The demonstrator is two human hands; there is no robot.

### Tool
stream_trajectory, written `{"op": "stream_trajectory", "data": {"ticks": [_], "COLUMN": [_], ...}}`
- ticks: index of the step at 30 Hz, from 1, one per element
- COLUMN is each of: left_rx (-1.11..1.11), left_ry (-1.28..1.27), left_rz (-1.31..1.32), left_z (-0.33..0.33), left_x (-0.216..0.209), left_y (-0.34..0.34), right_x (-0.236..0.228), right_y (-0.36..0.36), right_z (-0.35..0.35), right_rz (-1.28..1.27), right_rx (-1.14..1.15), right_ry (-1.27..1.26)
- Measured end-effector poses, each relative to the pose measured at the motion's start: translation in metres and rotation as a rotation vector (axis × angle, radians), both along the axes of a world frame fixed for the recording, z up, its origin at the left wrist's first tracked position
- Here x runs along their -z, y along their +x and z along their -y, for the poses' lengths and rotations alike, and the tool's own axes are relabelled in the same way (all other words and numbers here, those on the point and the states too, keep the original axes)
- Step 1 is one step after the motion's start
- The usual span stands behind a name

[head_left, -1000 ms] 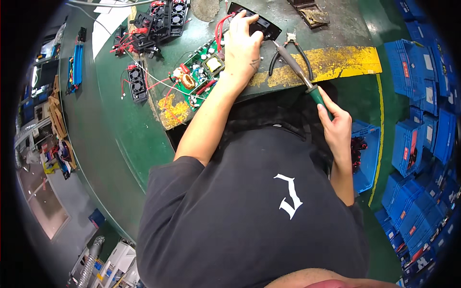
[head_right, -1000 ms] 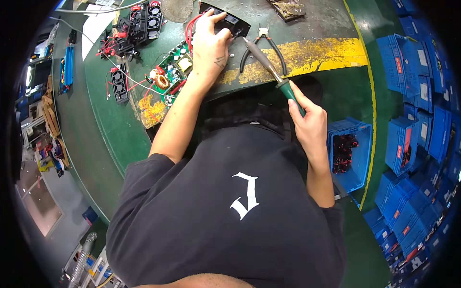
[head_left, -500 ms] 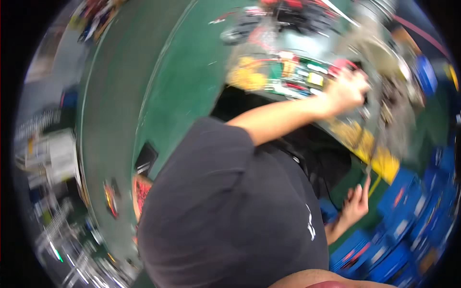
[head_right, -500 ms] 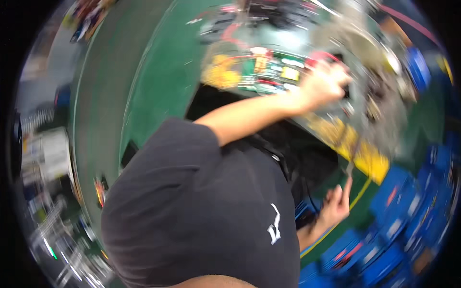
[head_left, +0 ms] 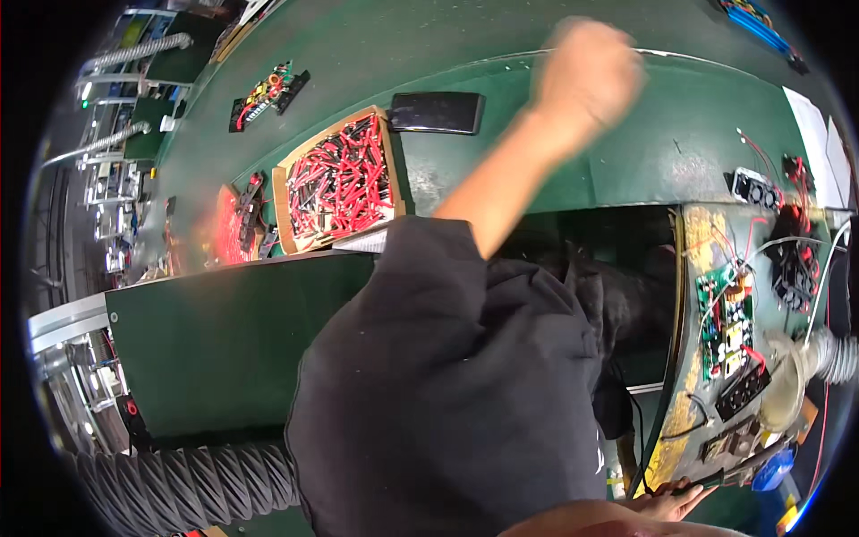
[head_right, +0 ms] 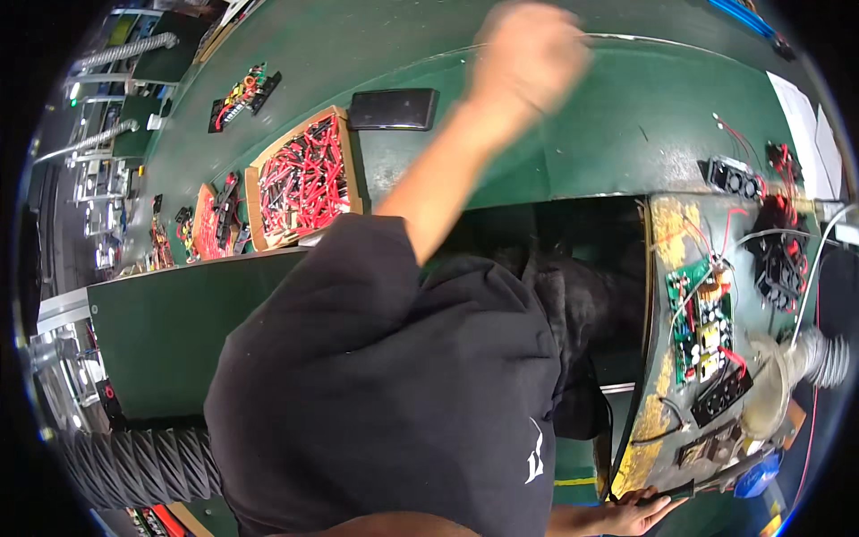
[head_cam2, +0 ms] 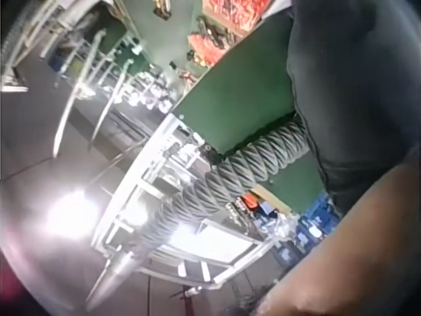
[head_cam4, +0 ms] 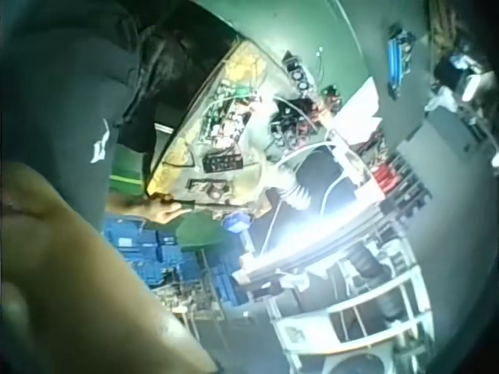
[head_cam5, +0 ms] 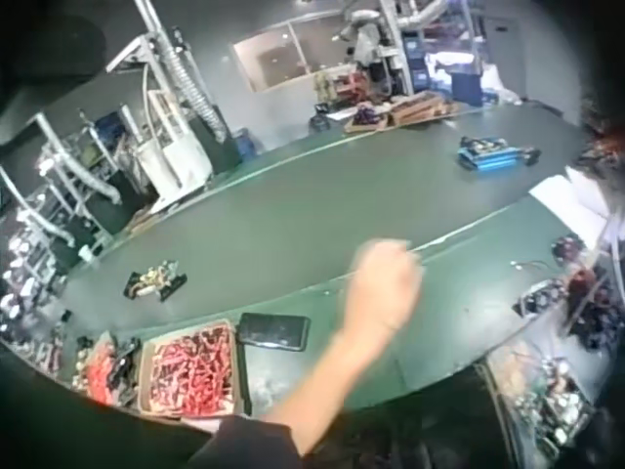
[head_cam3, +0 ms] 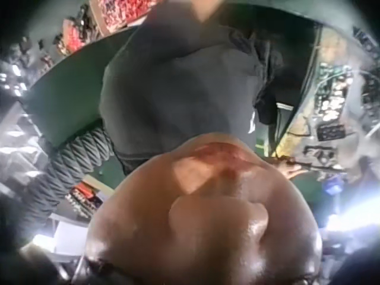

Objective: Soldering electronic components and wires onto circuit boards at a manufacturing workstation.

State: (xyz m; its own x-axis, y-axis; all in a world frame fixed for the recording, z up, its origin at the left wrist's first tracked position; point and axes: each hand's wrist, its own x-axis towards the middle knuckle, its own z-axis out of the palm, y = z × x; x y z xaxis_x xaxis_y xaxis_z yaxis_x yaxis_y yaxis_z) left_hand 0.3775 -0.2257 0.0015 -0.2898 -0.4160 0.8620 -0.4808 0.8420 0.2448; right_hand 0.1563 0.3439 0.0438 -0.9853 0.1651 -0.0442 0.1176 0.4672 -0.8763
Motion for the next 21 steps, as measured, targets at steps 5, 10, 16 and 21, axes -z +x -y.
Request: {"op": "stream_trajectory", "data": {"ticks": [5,10,16,21], "left_rx": [-0.807,-1.246,-1.397,-1.317], "left_ry": [0.181,0.397,0.617,1.010], "left_rz": [0.244,0.555,1.149,1.168], "left_z": [0.124,0.170,0.167,0.191], "left_x": [0.004,0.047,0.004,0.046], "left_y": [0.284,0.459,0.606,0.571], "right_x": [0.028,0.055,0.083,0.049], "right_y": [-0.024,-0.034,-0.040,0.010], "right_z": [0.015,0.039,0.084,0.106], "right_rz": [-0.049,-0.627,-1.239,-0.630], "right_rx": [-0.199,-0.557,-0.777,-0.571], "right_ry": [-0.185,-0.188,-0.096,0.458]}}
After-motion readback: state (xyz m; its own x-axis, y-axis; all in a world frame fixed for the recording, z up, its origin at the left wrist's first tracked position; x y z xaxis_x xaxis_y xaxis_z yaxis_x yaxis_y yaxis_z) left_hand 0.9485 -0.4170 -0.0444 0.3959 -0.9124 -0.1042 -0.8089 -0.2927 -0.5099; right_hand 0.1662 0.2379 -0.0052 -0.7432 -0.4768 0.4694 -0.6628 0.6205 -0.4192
